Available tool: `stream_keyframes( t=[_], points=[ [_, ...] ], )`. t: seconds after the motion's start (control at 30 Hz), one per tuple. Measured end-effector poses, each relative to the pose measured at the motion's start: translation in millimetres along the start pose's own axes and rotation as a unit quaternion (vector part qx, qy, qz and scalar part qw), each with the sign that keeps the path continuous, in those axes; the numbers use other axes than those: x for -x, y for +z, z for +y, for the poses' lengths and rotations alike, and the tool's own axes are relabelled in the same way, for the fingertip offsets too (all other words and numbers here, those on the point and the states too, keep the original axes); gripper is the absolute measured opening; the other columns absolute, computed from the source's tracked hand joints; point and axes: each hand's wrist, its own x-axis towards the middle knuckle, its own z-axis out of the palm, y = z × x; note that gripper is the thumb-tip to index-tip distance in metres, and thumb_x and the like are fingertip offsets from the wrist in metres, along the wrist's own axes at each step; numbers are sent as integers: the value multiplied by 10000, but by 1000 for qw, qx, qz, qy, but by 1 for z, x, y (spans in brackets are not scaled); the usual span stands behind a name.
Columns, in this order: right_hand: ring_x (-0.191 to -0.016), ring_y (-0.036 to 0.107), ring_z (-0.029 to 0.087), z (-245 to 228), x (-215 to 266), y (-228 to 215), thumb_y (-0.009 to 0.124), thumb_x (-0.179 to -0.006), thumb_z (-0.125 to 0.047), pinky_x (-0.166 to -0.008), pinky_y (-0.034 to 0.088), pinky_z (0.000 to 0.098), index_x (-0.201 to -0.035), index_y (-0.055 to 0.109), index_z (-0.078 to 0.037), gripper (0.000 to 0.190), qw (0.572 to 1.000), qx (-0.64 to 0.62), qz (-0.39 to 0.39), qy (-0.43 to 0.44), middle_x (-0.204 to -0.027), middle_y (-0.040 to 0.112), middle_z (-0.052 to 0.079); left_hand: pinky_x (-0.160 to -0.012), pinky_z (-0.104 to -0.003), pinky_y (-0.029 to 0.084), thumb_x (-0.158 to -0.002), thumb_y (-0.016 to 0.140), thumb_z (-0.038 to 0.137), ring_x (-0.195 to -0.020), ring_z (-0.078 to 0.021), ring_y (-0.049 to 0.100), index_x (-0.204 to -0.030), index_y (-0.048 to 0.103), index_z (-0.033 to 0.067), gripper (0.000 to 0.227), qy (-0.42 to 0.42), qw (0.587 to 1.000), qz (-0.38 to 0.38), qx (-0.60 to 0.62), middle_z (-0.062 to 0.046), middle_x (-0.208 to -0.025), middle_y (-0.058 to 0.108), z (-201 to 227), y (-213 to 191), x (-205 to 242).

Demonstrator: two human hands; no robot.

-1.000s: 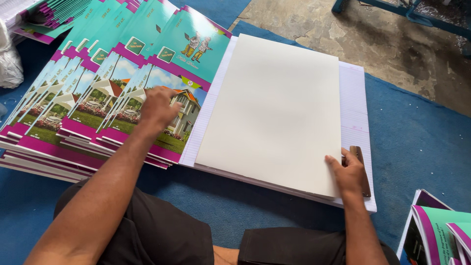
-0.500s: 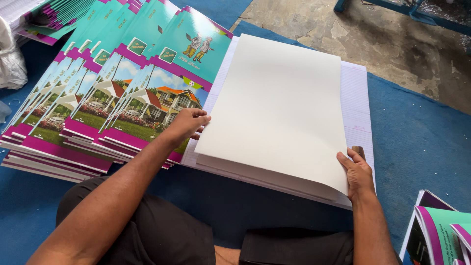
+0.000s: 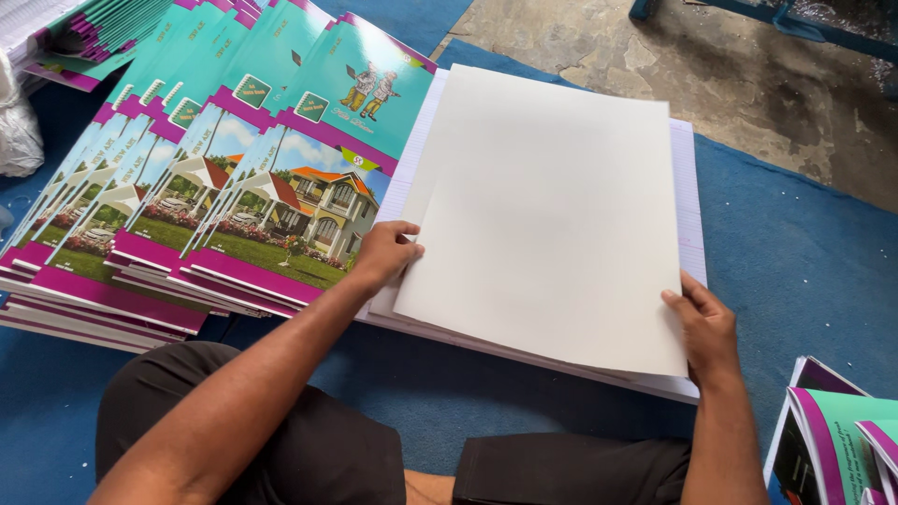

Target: The person sits on the floor and repeatedly folds a printed cover sheet over a stack of white pages, then uses a wooden block to press and smooth the fold. The person repeats this folding and pressing cycle on multiple book units.

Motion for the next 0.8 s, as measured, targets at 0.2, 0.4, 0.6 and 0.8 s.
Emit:
stream_keyframes(
  t=[0.2, 0.4, 0.6, 0.8],
  points=[
    [-1364, 544, 327, -17, 6, -11, 442, -962, -244, -1112, 456, 383, -1498, 467, -13, 584, 995, -56, -53, -56, -1465, 549, 253, -722, -334, 612, -831, 757, 156, -783, -217, 754, -1255, 702, 52, 440, 19, 999, 8, -33, -143, -980, 780, 8, 26, 3],
    [-1459, 410, 368, -39, 18, -6, 388, -956, -329, -1167, 363, 466, -1553, 366, -12, 677, 996, -32, -69, -54, -1558, 432, 255, -802, -386, 606, -838, 743, 188, -853, -278, 758, -1222, 706, 64, 406, 45, 993, 9, -110, -151, -998, 762, 23, 31, 10],
    [-1504, 347, 394, -49, 23, 18, 422, -977, -499, -1180, 329, 551, -1527, 452, -131, 663, 981, 143, -33, -126, -1623, 363, 237, -867, -475, 553, -928, 714, 214, -967, -402, 669, -1027, 686, -4, 241, 117, 952, 3, -284, -236, -1068, 654, 34, 37, 22],
    [-1507, 257, 451, -48, 17, 43, 365, -954, -522, -1127, 339, 635, -1560, 422, -237, 671, 948, 253, -64, -181, -1661, 234, 260, -1016, -421, 483, -894, 594, -5, -1164, -366, 528, -1251, 615, -45, 360, 205, 940, -3, -271, -207, -1232, 571, 31, 48, 15]
  ],
)
